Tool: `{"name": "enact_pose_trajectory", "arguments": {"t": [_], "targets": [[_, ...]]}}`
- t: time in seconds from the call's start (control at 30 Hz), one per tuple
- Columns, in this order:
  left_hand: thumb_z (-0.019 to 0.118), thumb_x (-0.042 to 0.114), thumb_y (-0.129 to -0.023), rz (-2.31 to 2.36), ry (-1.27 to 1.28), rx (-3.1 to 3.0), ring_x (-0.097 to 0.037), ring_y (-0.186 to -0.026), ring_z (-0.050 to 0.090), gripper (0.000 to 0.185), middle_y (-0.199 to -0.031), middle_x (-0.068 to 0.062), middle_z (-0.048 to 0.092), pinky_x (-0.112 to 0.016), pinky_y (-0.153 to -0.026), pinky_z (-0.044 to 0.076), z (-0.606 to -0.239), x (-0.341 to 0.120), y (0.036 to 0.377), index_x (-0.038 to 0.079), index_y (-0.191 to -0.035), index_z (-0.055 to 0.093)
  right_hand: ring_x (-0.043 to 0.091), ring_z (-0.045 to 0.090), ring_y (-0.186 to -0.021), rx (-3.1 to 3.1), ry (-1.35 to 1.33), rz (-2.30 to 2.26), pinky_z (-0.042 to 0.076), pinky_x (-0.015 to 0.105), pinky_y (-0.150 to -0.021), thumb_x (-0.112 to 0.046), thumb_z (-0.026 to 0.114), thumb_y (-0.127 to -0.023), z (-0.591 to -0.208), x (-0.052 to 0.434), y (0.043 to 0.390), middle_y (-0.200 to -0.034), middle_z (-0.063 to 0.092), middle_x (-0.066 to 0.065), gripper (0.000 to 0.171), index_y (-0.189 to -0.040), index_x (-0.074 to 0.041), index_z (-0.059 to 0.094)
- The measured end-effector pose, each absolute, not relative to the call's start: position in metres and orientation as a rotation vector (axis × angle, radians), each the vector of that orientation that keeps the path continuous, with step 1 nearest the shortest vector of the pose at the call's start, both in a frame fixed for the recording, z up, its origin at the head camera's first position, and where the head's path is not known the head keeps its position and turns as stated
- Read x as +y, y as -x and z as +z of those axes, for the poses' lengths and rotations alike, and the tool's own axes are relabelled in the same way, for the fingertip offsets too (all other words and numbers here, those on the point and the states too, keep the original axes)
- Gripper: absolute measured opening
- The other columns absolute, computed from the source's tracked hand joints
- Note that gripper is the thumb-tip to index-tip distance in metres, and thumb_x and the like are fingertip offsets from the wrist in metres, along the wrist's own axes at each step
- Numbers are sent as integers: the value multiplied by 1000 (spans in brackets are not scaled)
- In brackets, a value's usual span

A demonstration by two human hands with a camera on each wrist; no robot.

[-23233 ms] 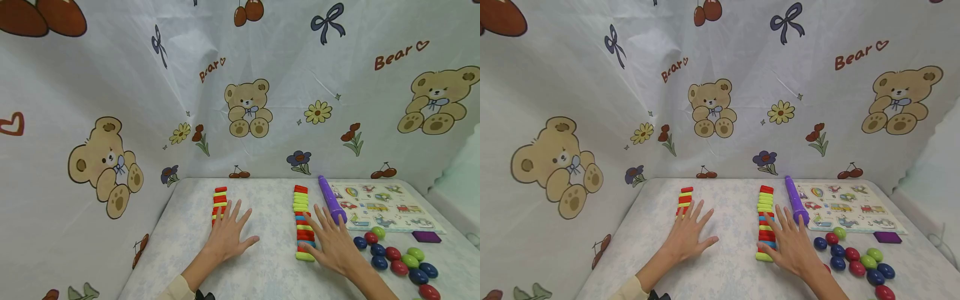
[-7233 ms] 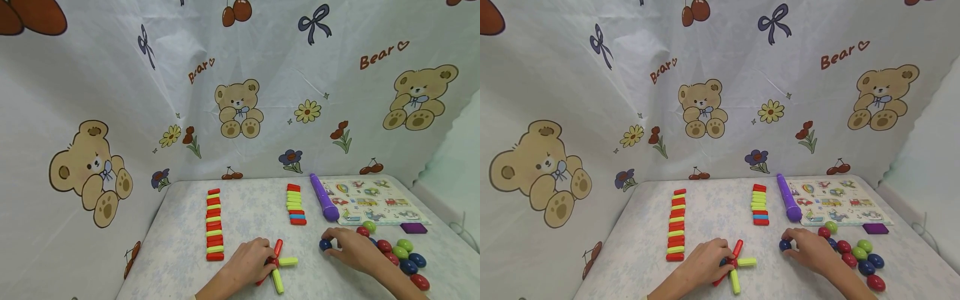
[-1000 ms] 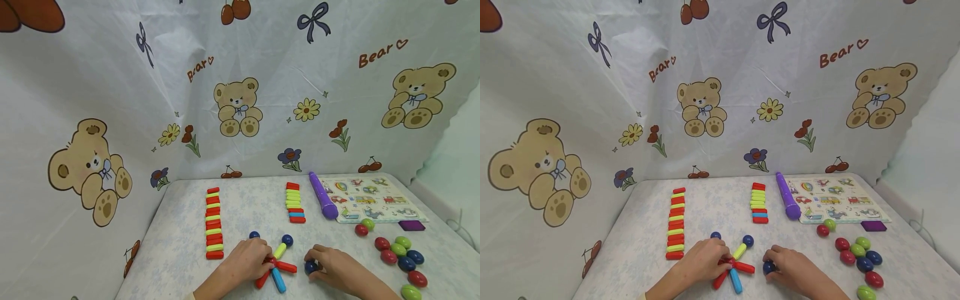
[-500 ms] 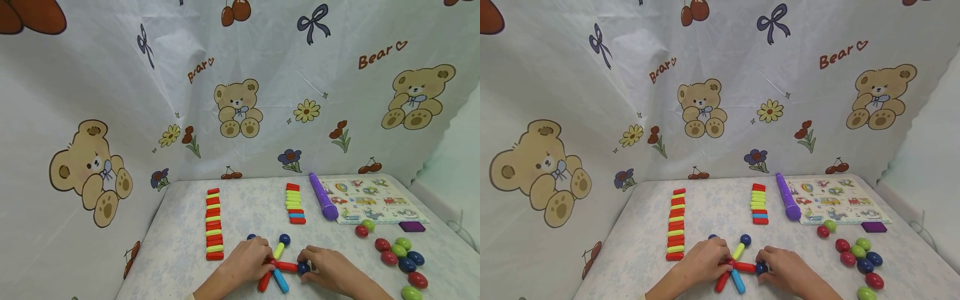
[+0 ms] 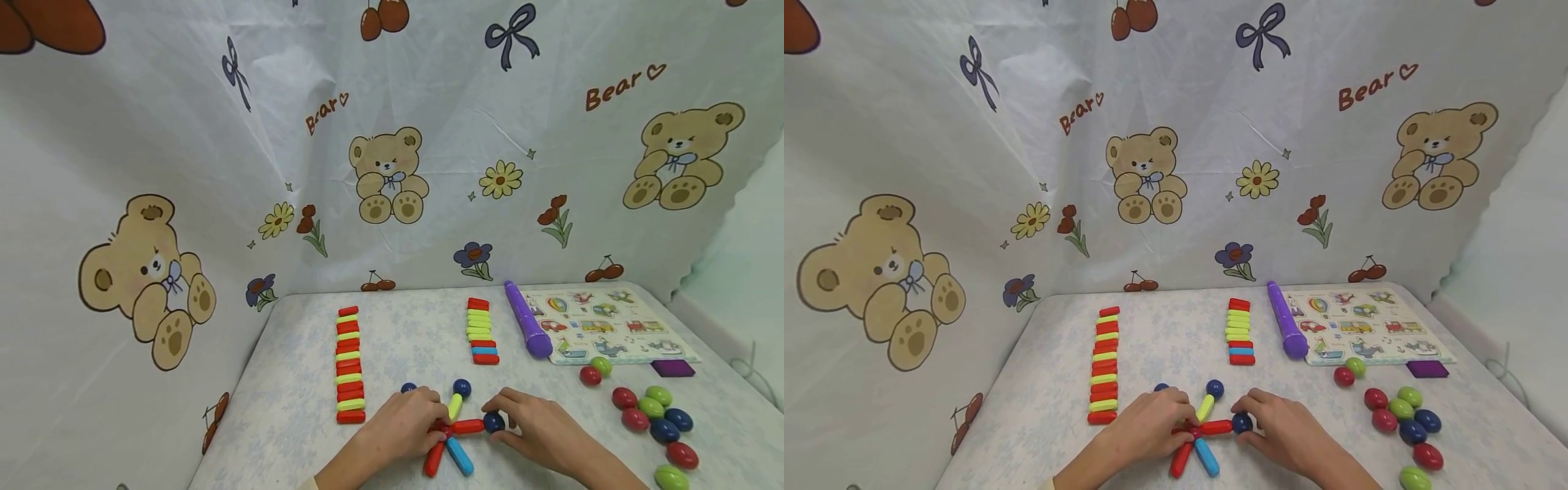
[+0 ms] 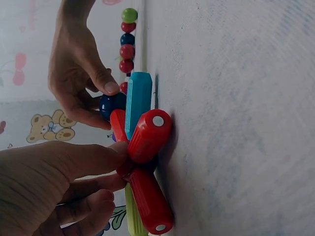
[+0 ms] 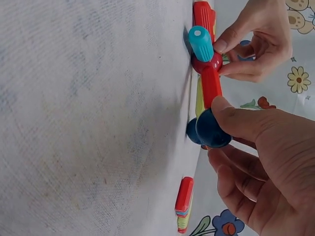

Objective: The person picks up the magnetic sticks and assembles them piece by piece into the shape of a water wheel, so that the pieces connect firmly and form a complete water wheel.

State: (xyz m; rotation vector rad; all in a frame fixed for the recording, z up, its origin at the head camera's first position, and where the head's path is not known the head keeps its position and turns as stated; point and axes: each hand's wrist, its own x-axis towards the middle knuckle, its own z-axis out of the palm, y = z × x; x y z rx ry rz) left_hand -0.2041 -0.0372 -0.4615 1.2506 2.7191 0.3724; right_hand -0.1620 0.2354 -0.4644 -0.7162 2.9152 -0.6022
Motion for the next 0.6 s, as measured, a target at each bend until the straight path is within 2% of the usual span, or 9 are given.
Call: {"name": "enact_pose_trajectory", "arguments": {"t": [0.37, 0.6], "targets": [[87, 31, -93, 338, -1253, 2735, 1, -78, 48, 14, -86, 15, 61, -15, -63, 44, -463, -35, 204, 25, -106, 84, 1, 54, -72, 2930, 700, -584, 48, 22, -60, -25, 89, -90, -465, 235, 164, -111, 69, -5, 34, -120, -23, 74], [88, 31, -93, 345, -1256, 2733, 1, -78, 48, 15, -86, 15, 61, -16, -64, 44, -463, -36, 204, 24, -106, 84, 3, 54, -71, 3003, 511, -556, 46, 21, -57, -24, 89, -89, -459, 255, 165, -111, 71, -4, 35, -121, -22, 75]]}}
